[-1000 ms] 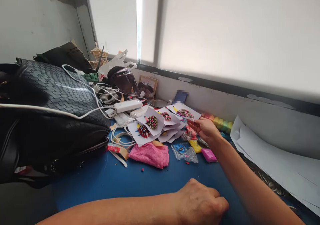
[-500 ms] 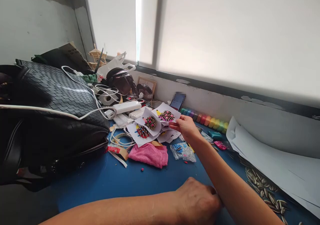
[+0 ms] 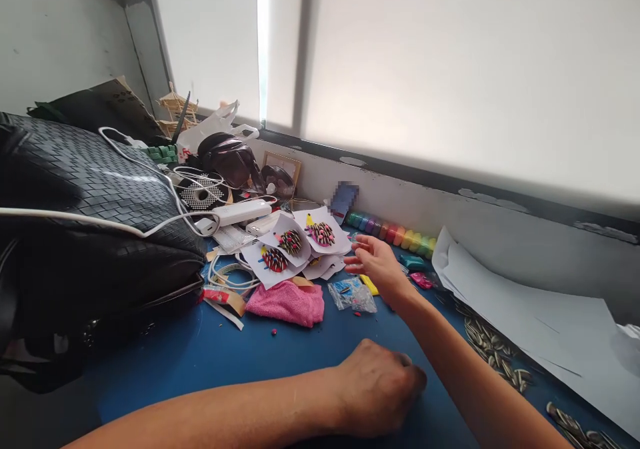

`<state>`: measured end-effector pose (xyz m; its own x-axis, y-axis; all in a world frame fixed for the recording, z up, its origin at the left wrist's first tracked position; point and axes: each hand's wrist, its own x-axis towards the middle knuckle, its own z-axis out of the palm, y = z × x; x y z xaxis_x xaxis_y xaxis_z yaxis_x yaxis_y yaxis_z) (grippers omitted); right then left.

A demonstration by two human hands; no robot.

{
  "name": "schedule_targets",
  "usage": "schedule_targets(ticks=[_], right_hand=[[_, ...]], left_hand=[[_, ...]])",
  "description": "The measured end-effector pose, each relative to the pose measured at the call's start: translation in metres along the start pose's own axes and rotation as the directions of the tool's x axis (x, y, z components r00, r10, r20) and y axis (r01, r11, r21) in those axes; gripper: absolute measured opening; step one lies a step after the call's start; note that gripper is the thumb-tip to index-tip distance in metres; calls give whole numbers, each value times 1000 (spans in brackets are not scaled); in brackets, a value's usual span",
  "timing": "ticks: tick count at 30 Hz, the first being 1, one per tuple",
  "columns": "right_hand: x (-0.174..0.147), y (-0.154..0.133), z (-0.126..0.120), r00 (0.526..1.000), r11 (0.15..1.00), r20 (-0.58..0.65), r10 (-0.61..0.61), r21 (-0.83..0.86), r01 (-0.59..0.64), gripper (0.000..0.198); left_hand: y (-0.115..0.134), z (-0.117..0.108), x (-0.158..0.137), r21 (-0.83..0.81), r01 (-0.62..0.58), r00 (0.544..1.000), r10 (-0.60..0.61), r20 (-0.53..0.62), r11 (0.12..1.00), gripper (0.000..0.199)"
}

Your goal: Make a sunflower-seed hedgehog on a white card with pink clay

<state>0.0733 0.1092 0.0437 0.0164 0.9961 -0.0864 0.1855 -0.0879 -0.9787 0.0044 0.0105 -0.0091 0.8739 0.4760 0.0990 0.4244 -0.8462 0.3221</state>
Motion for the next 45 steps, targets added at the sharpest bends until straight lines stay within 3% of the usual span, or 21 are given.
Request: schedule_targets(ticks=[3, 6, 10, 13, 15, 18, 22, 29, 33, 40, 45], right_hand=[[-39, 14, -26, 1000, 995, 3, -4, -103, 4, 32], [-87, 29, -57, 997, 982, -67, -35, -187, 22, 21], [-150, 48, -100, 980, 955, -181, -80, -295, 24, 23], [-184, 63, -121, 937, 797, -195, -290, -591, 124, 26], [-196, 75, -126, 910, 672, -126, -395, -716, 192, 26], [-200, 93, -127, 864, 510, -5, -504, -809, 293, 24], [-193, 111, -124, 757, 330, 84, -648, -865, 379, 22], [-189, 115, -126, 628, 160, 174, -759, -885, 438, 22], [-191, 115, -125, 638, 136, 192, -746, -894, 428, 23], [-192, 117, -125, 706, 187, 176, -686, -895, 404, 24], [-193, 117, -125, 722, 201, 176, -669, -893, 404, 25]], left_hand=[[0, 1, -1, 14, 2, 999, -1, -36, 1000, 4], [-1, 4, -2, 35, -2, 997, 5, -78, 999, 7], [-2, 8, -2, 25, -8, 994, 11, -108, 1000, 13], [0, 9, -4, -2, 4, 995, -4, -96, 1000, 16], [3, 9, -5, 5, 24, 993, -24, -118, 1000, 17], [6, 8, -5, 70, 10, 985, 2, -170, 998, 18], [-1, 7, -2, 146, -14, 970, 49, -239, 989, 20], [-14, 9, -1, 83, 83, 968, -60, -243, 993, 29], [-12, 8, -1, 86, 79, 971, -57, -232, 993, 31], [-21, 9, -2, 90, 115, 968, -91, -233, 989, 36], [-24, 6, 2, 102, 157, 960, -128, -250, 982, 37]])
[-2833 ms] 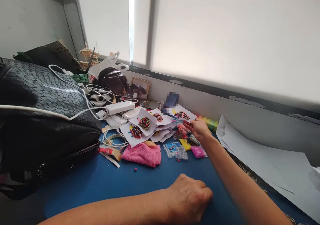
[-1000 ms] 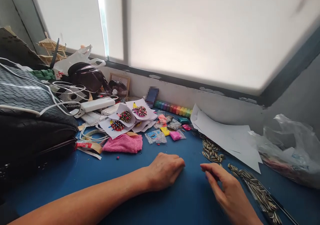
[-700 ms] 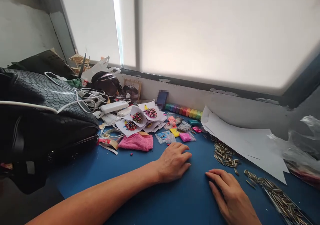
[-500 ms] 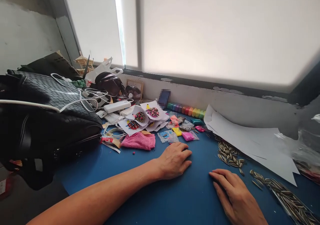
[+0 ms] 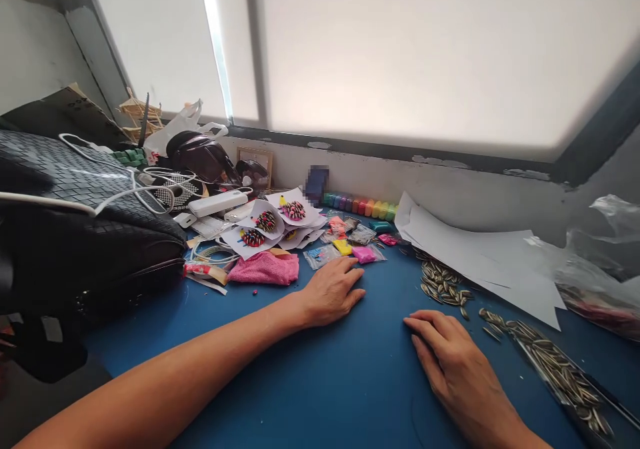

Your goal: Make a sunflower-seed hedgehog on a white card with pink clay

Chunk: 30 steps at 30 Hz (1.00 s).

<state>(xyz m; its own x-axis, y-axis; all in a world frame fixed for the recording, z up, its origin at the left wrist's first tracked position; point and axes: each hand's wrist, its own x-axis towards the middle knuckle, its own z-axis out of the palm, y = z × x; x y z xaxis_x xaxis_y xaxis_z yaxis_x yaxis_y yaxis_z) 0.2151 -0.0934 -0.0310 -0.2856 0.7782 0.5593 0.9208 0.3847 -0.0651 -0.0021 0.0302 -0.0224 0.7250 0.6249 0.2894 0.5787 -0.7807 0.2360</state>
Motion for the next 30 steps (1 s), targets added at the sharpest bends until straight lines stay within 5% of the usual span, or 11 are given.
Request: schedule_targets(ticks=[5, 9, 16, 30], right_hand=[[0, 0, 1, 998, 998, -45, -39, -41, 37, 25], [0, 2, 1, 993, 995, -89, -78, -70, 72, 24], [2, 2, 2, 988, 990, -107, -112, -93, 103, 26], [-2, 2, 0, 997, 996, -37, -63, -61, 61, 25]], left_hand=[[0, 3, 25, 50, -6, 1000, 6, -7, 999, 56], [-2, 11, 40, 74, 6, 1000, -5, -15, 997, 51], [-1, 12, 34, 64, -49, 996, 53, -66, 997, 18], [-10, 21, 32, -107, -91, 981, 71, -183, 990, 36]])
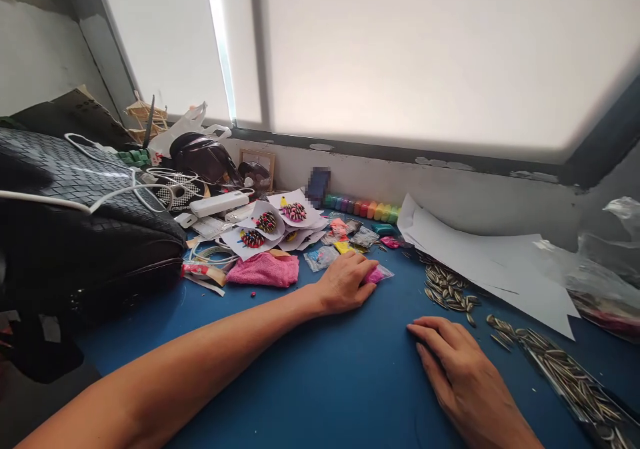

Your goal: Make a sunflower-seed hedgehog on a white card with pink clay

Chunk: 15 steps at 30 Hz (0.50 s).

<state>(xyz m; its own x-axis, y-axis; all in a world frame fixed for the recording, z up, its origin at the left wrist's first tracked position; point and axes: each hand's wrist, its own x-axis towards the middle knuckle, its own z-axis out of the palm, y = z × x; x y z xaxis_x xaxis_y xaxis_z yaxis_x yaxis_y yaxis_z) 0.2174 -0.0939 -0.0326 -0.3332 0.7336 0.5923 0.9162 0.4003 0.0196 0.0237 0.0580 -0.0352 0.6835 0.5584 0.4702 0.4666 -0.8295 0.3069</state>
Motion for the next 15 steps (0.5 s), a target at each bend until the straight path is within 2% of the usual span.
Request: schedule_targets(ticks=[4, 8, 10, 12, 15], right_hand=[[0, -2, 0, 1000, 999, 14, 24, 24, -24, 23], [1, -3, 0, 1000, 999, 11, 16, 36, -17, 22], [0, -3, 0, 1000, 999, 14, 17, 44, -17, 22], [0, -3, 0, 1000, 998, 18, 20, 53, -21, 21], [-1, -3, 1, 999, 997, 27, 30, 65, -31, 21]], left_hand=[[1, 2, -1, -100, -28, 996, 19, -83, 995, 50], [12, 4, -4, -187, -71, 990, 45, -136, 980, 55], [19, 3, -6, -196, -127, 990, 113, -82, 972, 53], [22, 3, -6, -161, -165, 985, 169, 14, 973, 40], [18, 4, -1, -63, -130, 988, 134, 80, 990, 25]])
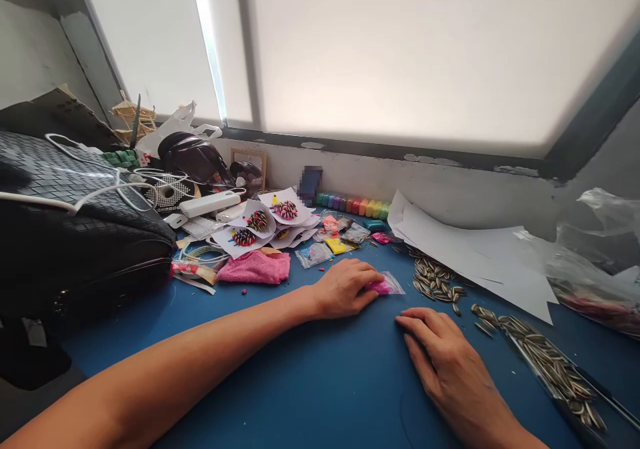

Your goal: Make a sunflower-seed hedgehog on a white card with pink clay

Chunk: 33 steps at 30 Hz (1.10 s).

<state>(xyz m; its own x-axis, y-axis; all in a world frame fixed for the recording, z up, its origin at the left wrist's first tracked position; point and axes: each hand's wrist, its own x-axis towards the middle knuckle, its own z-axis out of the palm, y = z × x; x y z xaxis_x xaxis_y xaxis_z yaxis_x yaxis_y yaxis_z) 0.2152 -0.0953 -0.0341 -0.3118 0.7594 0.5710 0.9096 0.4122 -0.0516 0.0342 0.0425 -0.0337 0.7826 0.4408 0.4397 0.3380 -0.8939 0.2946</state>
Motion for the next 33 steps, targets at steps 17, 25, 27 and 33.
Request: schedule_targets(ticks=[17, 25, 27, 33], right_hand=[[1, -8, -7, 985, 984, 97, 143, 97, -152, 23], [2, -10, -7, 982, 981, 105, 158, 96, -168, 22], [2, -10, -7, 981, 981, 105, 163, 90, -172, 23], [1, -11, -8, 974, 976, 117, 193, 81, -203, 24]], left_hand=[[-48, 8, 35, 245, 221, 975, -207, -80, 944, 35], [5, 17, 93, 267, -46, 999, 45, 6, 963, 26], [19, 26, 113, 274, -101, 995, 92, 44, 956, 26], [45, 57, 161, 286, -194, 977, 157, 147, 938, 24]])
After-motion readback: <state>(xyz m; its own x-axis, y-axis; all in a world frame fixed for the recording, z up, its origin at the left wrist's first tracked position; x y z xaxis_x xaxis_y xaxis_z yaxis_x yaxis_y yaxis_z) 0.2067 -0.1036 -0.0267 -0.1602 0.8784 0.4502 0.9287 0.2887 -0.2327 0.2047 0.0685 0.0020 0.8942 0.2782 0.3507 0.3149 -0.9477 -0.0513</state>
